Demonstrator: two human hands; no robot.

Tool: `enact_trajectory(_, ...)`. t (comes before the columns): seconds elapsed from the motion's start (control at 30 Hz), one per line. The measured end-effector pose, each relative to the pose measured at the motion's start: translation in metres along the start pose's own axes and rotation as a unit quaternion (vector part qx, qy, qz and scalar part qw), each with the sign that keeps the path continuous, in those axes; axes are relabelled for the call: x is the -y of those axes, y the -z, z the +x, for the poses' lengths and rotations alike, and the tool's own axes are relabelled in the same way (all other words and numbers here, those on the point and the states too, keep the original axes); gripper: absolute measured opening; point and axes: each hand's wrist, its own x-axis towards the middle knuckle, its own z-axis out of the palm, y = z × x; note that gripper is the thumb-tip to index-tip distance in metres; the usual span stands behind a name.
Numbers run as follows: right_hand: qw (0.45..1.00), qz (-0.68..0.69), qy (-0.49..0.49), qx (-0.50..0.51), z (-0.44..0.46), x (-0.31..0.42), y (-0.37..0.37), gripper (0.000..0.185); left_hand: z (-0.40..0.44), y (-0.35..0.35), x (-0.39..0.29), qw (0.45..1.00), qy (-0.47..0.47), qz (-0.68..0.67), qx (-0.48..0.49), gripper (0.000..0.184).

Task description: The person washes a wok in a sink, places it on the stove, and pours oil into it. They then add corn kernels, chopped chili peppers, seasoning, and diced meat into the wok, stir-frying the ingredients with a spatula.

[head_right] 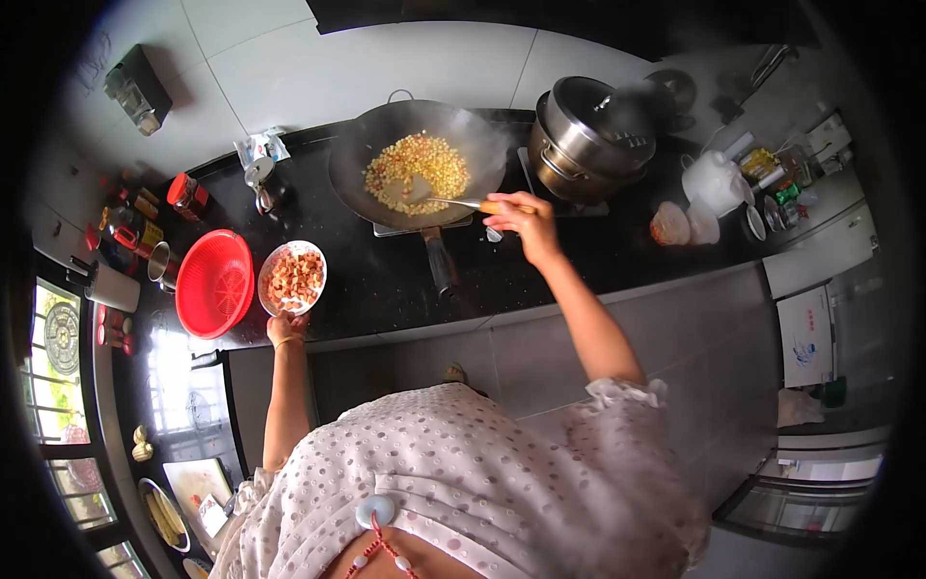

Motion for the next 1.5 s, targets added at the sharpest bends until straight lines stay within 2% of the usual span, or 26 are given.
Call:
enact_trajectory(0.03,0.999,-0.043,-0.010,0.011,-0.004,0.014,0.012,0.022,0.000,0.000,-0.005,1.000,-0.006,0.019,0.022,0.030)
enact_trajectory(0.07,0.996,-0.082,0.022,0.014,-0.003,0.018,0.024,0.021,0.001,0.001,-0.012,0.997,-0.005,0.030,0.068,0.029)
enact_trajectory(0.13,0.989,-0.132,0.062,0.009,0.007,0.013,0.030,0.019,-0.033,-0.025,-0.039,0.994,-0.028,0.061,0.090,0.029)
enact_trajectory(0.2,0.994,-0.079,0.074,0.004,0.023,-0.011,0.019,0.019,-0.056,-0.051,-0.063,0.990,-0.009,0.063,0.126,0.032)
enact_trajectory(0.27,0.998,-0.046,0.025,0.018,0.029,-0.016,0.004,0.018,-0.065,-0.071,-0.076,0.979,-0.032,0.051,0.192,0.029)
enact_trajectory(0.3,0.999,-0.036,0.022,0.027,0.028,-0.014,0.005,0.019,-0.052,-0.074,-0.079,0.980,-0.038,0.052,0.189,0.029)
enact_trajectory(0.37,0.998,-0.044,0.000,0.040,0.029,0.001,0.016,0.021,-0.018,-0.073,-0.083,0.923,-0.131,0.135,0.336,0.024)
enact_trajectory(0.4,0.998,-0.050,-0.001,0.030,0.025,0.017,0.020,0.022,-0.073,-0.110,-0.101,0.899,-0.176,0.228,0.331,0.023)
enact_trajectory(0.43,0.998,-0.056,0.001,0.033,0.023,0.028,0.029,0.022,-0.107,-0.141,-0.113,0.953,-0.070,0.128,0.265,0.026)
enact_trajectory(0.5,0.997,-0.063,0.019,0.033,0.018,0.049,0.037,0.022,-0.117,-0.175,-0.121,0.933,-0.075,0.209,0.283,0.024)
enact_trajectory(0.53,0.997,-0.063,0.035,0.029,0.013,0.058,0.040,0.022,-0.113,-0.188,-0.119,0.933,-0.080,0.211,0.280,0.024)
enact_trajectory(0.6,0.997,-0.051,0.052,0.032,0.006,0.068,0.048,0.021,-0.099,-0.216,-0.110,0.900,-0.072,0.275,0.331,0.019)
enact_trajectory(0.7,0.989,0.017,0.139,0.054,-0.006,0.080,0.054,0.021,-0.089,-0.258,-0.091,0.878,-0.070,0.343,0.325,0.016)
enact_trajectory(0.8,0.981,0.039,0.160,0.107,-0.023,0.092,0.047,0.018,-0.071,-0.293,-0.070,0.849,-0.080,0.423,0.306,0.014)
enact_trajectory(0.9,0.973,0.022,0.165,0.157,-0.033,0.094,0.038,0.005,-0.072,-0.325,-0.057,0.827,-0.084,0.475,0.290,0.014)
enact_trajectory(0.97,0.957,-0.035,0.221,0.182,-0.029,0.080,0.036,0.003,-0.073,-0.340,-0.053,0.799,-0.096,0.528,0.271,0.013)
enact_trajectory(1.03,0.929,-0.157,0.282,0.180,-0.021,0.069,0.036,0.007,-0.075,-0.352,-0.053,0.790,-0.098,0.540,0.273,0.013)
enact_trajectory(1.1,0.909,-0.237,0.298,0.172,-0.018,0.064,0.037,0.011,-0.079,-0.361,-0.055,0.769,-0.094,0.571,0.274,0.013)
enact_trajectory(1.2,0.895,-0.253,0.335,0.153,-0.019,0.067,0.041,0.013,-0.088,-0.369,-0.061,0.752,-0.102,0.588,0.281,0.013)
enact_trajectory(1.23,0.901,-0.232,0.331,0.154,-0.018,0.070,0.044,0.011,-0.083,-0.372,-0.062,0.751,-0.075,0.593,0.280,0.016)
enact_trajectory(1.37,0.930,-0.124,0.317,0.139,-0.017,0.084,0.050,0.006,-0.083,-0.376,-0.060,0.735,-0.080,0.611,0.281,0.022)
enact_trajectory(1.5,0.924,-0.136,0.328,0.140,-0.008,0.078,0.038,0.008,-0.097,-0.376,-0.056,0.721,-0.064,0.625,0.292,0.029)
